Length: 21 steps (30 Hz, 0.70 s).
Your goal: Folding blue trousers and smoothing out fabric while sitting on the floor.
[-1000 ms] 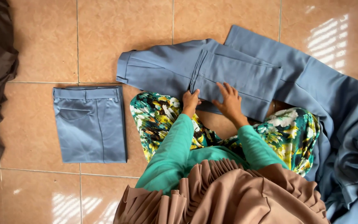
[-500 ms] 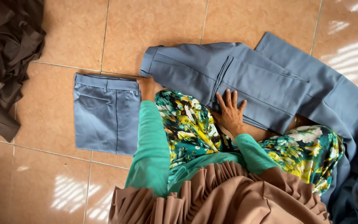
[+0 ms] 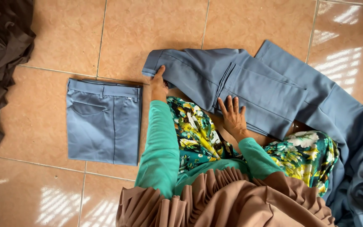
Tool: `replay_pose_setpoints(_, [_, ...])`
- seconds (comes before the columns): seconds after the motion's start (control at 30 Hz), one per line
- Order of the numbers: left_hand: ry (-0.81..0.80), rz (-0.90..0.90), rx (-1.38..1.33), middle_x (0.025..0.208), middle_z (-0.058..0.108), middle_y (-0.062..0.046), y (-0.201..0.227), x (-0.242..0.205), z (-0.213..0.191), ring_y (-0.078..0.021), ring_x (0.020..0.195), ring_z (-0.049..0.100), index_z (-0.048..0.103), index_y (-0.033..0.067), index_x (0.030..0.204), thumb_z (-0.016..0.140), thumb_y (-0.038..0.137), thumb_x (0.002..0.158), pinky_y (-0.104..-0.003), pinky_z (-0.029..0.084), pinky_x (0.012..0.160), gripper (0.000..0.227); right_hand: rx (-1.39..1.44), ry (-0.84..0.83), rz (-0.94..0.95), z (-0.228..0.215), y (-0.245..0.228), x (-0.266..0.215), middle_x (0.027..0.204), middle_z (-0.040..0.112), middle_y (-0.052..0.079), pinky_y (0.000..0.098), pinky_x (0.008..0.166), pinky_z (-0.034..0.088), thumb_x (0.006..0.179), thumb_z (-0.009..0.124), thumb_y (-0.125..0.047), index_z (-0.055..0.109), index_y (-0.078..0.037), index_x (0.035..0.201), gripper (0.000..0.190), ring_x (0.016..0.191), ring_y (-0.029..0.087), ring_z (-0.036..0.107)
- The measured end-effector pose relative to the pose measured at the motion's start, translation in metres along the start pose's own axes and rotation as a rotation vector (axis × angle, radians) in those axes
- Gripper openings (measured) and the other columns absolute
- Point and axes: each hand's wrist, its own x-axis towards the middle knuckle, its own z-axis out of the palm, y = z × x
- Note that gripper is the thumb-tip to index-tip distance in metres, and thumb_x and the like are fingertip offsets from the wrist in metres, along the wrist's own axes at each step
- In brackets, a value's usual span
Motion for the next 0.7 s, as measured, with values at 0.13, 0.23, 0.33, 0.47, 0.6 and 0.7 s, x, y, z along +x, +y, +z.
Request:
replay_pose_setpoints(0.13, [0.106, 0.61, 0.608, 0.103, 0.077, -0.018, -0.013, 0.04, 0.048, -0.0355, 0.102, 0.073, 0.074, 0.0075, 0.103, 0.079, 0.063, 0.074, -0.048, 0.056, 0.089, 0.062, 0.084, -0.01, 0.061, -0.006, 0.012, 0.002, 0.168, 0.028, 0.022, 0.0689, 0.108, 0.031, 0.09, 0.052, -0.012, 0.004, -0.028, 0.17, 0.094, 0.156, 0.044, 0.023])
replay_pose_setpoints(0.23, [0.018, 0.889, 0.966, 0.107, 0.069, -0.018, 0.035, -0.061, 0.112, -0.0392, 0.101, 0.068, 0.065, 0.0093, 0.099, 0.059, 0.061, 0.087, -0.054, 0.051, 0.082, 0.053, 0.281, 0.033, 0.154, -0.021, 0.02, 0.004, 0.167, 0.028, 0.014, 0.069, 0.106, 0.031, 0.092, 0.04, 0.006, 0.021, -0.023, 0.164, 0.08, 0.155, 0.04, 0.022])
replay_pose_setpoints(0.33, [-0.132, 1.324, 0.784, 0.093, 0.075, -0.02, 0.035, -0.084, 0.167, -0.0409, 0.093, 0.071, 0.069, 0.0073, 0.101, 0.058, 0.065, 0.086, -0.047, 0.052, 0.083, 0.061, 0.613, 0.069, 0.311, -0.031, 0.03, 0.002, 0.169, 0.025, 0.015, 0.0681, 0.113, 0.026, 0.094, 0.036, 0.005, 0.025, -0.023, 0.164, 0.075, 0.155, 0.038, 0.025])
replay_pose_setpoints(0.47, [-0.317, 1.417, 0.545, 0.122, 0.067, -0.009, 0.055, -0.182, 0.179, -0.0278, 0.116, 0.066, 0.072, 0.0119, 0.111, 0.072, 0.043, 0.09, -0.037, 0.053, 0.102, 0.038, 0.684, 0.324, 0.264, -0.011, 0.047, 0.001, 0.169, 0.032, 0.014, 0.0488, 0.092, 0.045, 0.086, 0.046, 0.008, 0.021, -0.02, 0.165, 0.088, 0.138, 0.037, 0.05])
replay_pose_setpoints(0.6, [-0.309, 1.118, 0.233, 0.133, 0.068, -0.012, 0.061, -0.166, 0.14, -0.0273, 0.128, 0.064, 0.063, 0.0117, 0.131, 0.068, 0.051, 0.092, -0.04, 0.046, 0.115, 0.055, 0.715, 0.286, 0.283, -0.009, 0.05, -0.003, 0.17, 0.031, 0.01, 0.0523, 0.109, 0.034, 0.087, 0.044, 0.012, 0.02, -0.023, 0.165, 0.089, 0.154, 0.03, 0.034])
replay_pose_setpoints(0.7, [0.1, 0.906, 0.254, 0.101, 0.083, -0.009, 0.054, -0.049, 0.08, -0.0234, 0.097, 0.08, 0.08, 0.0124, 0.104, 0.073, 0.06, 0.075, -0.035, 0.062, 0.08, 0.056, 0.626, 0.237, 0.262, -0.005, 0.045, -0.002, 0.167, 0.035, 0.015, 0.061, 0.112, 0.029, 0.086, 0.044, 0.014, 0.024, -0.018, 0.164, 0.087, 0.153, 0.04, 0.031])
